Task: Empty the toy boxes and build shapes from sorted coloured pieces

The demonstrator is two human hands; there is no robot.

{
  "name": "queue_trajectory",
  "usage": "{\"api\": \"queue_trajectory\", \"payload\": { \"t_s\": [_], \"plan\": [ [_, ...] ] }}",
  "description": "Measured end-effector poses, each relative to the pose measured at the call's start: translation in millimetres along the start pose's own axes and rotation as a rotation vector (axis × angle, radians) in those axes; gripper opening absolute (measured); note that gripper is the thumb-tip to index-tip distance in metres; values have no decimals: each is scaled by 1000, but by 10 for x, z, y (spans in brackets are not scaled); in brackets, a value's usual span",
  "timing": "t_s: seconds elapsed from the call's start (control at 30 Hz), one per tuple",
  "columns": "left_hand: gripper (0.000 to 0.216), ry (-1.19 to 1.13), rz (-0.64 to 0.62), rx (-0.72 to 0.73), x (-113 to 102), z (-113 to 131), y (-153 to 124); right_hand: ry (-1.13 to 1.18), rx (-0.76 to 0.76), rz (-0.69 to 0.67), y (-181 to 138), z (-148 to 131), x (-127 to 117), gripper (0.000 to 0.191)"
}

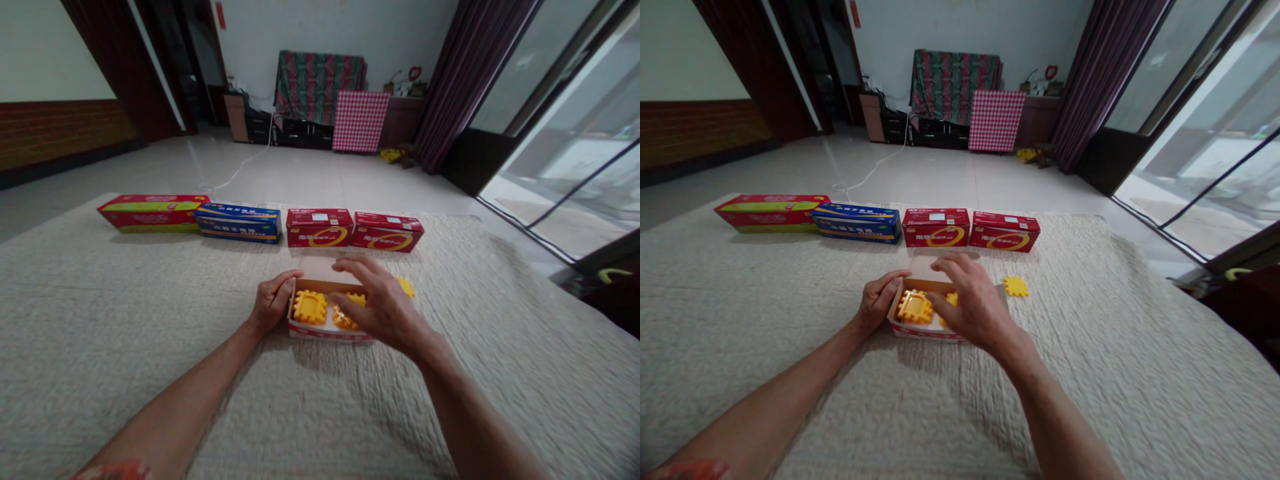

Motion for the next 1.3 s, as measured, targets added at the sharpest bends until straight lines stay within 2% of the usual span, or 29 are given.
{"api": "queue_trajectory", "payload": {
  "t_s": [0.1,0.2,0.33,0.43,0.53,0.67,0.77,0.87,0.93,1.03,1.1,1.17,1.23,1.3],
  "plan": [
    [44,34,5,19,-4,16,0,-55,101,146,-115,389,-368,26],
    [42,71,10,44,-9,56,3,-138,273,131,-334,977,-562,32],
    [42,96,6,39,-17,85,-1,-160,562,-170,-680,1707,-380,43],
    [42,109,3,28,-23,80,-5,-133,579,-270,-763,1863,-163,52],
    [42,114,5,19,-26,62,-6,-124,555,-297,-705,1820,-8,55],
    [43,111,8,19,-23,51,-3,-198,564,-315,-632,1765,53,39],
    [43,107,8,28,-19,67,-2,-242,586,-327,-629,1772,-24,32],
    [43,106,11,33,-19,87,-3,-284,600,-240,-619,1673,-279,36],
    [43,104,12,29,-18,93,-4,-296,525,-127,-565,1434,-493,39],
    [43,87,13,11,-16,80,-4,-237,301,-34,-423,853,-659,43],
    [43,70,16,-2,-16,60,-5,-165,195,-85,-321,480,-596,40],
    [43,55,19,-11,-18,37,-6,-117,164,-204,-238,228,-421,36],
    [43,45,19,-14,-19,23,-6,-118,154,-290,-189,104,-237,33],
    [43,49,18,-8,-21,25,-4,-150,157,-337,-172,91,-91,32]
  ]
}}
Point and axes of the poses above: each hand's wrist, its own y-axis towards the middle knuckle, its own x-axis out of the palm, z = x × y, the point moved 6 cm from there along y, towards the middle knuckle, and after that the axes turned 12 degrees about -z, right-handed, at the moved point
